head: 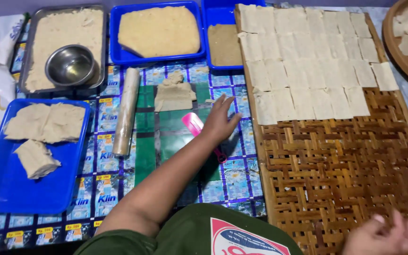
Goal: Rolling out dough and cutting it into square wrappers.
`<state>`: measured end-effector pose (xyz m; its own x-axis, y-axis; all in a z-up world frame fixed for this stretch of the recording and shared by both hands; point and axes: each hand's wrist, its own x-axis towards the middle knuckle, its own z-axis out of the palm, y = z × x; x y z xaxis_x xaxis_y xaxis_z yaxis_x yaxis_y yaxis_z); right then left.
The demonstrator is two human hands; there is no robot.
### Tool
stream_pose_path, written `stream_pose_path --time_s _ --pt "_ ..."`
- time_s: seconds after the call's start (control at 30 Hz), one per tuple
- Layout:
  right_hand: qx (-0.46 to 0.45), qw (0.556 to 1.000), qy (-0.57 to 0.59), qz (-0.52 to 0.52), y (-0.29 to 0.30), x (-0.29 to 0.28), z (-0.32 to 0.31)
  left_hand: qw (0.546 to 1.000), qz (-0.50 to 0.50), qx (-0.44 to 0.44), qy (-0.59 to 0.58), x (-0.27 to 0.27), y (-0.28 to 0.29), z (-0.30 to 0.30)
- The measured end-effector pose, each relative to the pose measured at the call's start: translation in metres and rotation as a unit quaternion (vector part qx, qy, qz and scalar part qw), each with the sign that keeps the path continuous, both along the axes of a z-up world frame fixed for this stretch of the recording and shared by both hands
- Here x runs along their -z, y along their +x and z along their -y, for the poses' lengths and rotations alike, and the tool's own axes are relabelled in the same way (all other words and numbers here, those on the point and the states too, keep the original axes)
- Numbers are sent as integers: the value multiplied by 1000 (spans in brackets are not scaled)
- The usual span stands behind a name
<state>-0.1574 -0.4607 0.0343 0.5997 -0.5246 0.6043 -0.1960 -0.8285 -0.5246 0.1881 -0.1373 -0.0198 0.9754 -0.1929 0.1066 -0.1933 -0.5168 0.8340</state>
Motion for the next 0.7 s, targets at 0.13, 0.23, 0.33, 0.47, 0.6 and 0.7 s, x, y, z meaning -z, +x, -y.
stream_pose_path --time_s 0.13,0.23,0.33,0.47,0.6,0.7 --pt "-210 965 128 -91 106 -44 -117 945 223 -142 192 -35 -48 -129" --pt "-392 903 110 -135 161 27 -173 913 148 -253 284 -13 -64 -224" --pt "-405 896 -29 -181 202 43 -236 899 76 -293 318 9 -72 -269" --pt "-365 885 -135 -257 233 71 -261 906 42 -295 301 30 -71 -287" --pt "-266 927 -120 -238 252 87 -228 908 -5 -257 330 38 -62 -303" --pt "-191 935 -125 -272 262 106 -196 911 39 -243 331 6 -87 -307"
